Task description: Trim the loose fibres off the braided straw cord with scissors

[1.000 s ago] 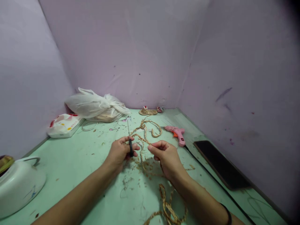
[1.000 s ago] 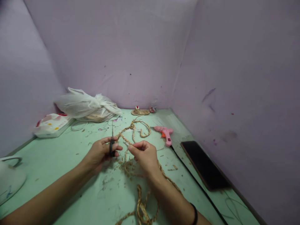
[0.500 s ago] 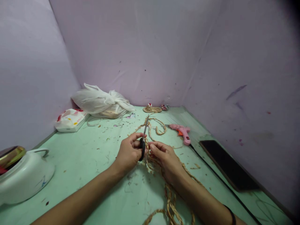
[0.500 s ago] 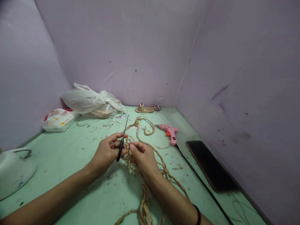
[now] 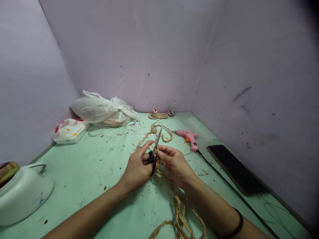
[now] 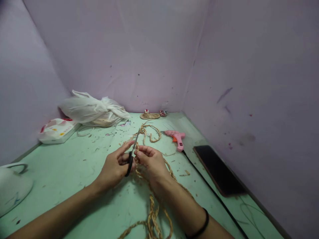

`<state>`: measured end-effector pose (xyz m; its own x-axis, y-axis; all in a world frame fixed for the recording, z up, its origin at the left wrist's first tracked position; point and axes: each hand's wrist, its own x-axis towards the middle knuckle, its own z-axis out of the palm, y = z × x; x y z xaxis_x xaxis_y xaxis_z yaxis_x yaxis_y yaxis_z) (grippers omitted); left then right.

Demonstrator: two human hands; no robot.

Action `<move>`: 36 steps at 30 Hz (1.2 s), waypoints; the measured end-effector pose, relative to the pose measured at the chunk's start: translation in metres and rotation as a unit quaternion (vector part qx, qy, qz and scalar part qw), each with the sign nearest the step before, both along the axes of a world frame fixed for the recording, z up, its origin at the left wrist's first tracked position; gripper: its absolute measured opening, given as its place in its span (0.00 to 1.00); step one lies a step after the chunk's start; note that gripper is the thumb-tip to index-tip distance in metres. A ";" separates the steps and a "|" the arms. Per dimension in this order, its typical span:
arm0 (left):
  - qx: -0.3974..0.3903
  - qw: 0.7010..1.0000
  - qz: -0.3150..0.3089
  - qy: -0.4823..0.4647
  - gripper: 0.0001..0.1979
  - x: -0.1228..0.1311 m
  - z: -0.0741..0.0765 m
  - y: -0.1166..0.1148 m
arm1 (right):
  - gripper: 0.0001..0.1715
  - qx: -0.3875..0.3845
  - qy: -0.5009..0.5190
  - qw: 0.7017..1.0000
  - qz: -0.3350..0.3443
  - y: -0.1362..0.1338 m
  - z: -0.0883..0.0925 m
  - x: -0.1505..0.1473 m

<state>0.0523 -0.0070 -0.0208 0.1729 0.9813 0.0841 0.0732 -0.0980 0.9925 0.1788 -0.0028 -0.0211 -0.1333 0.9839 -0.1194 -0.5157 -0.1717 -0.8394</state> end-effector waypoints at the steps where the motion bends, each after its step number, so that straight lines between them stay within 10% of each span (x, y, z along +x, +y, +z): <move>1: -0.009 1.000 0.001 -0.012 0.31 -0.002 0.003 0.002 | 0.18 -0.010 -0.003 1.000 -0.012 0.000 0.001 0.001; 10: 0.041 0.992 0.024 0.117 0.16 -0.033 0.022 0.020 | 0.20 -0.038 0.018 0.998 -0.040 0.002 0.005 0.004; 17: -0.125 0.990 0.061 -0.006 0.21 -0.017 0.008 0.022 | 0.18 -0.035 0.003 0.999 -0.024 0.000 0.004 0.003; 22: -0.099 0.981 0.156 0.061 0.21 -0.024 0.000 0.034 | 0.14 -0.053 0.021 0.997 -0.041 0.003 0.003 0.006; 24: -0.008 0.951 0.215 0.223 0.19 -0.044 0.006 0.044 | 0.12 -0.064 0.038 0.995 -0.059 0.007 0.003 0.008; 26: 0.059 0.854 0.255 0.450 0.17 -0.071 0.013 0.056 | 0.10 -0.074 0.053 0.993 -0.071 0.009 0.002 0.010; 29: -0.020 0.749 0.209 0.629 0.13 -0.110 0.019 0.072 | 0.09 -0.098 0.068 0.990 -0.075 0.012 0.002 0.012; 36: -0.084 0.775 0.195 0.595 0.03 -0.134 0.023 0.076 | 0.11 -0.114 0.069 0.990 -0.053 0.008 0.002 0.011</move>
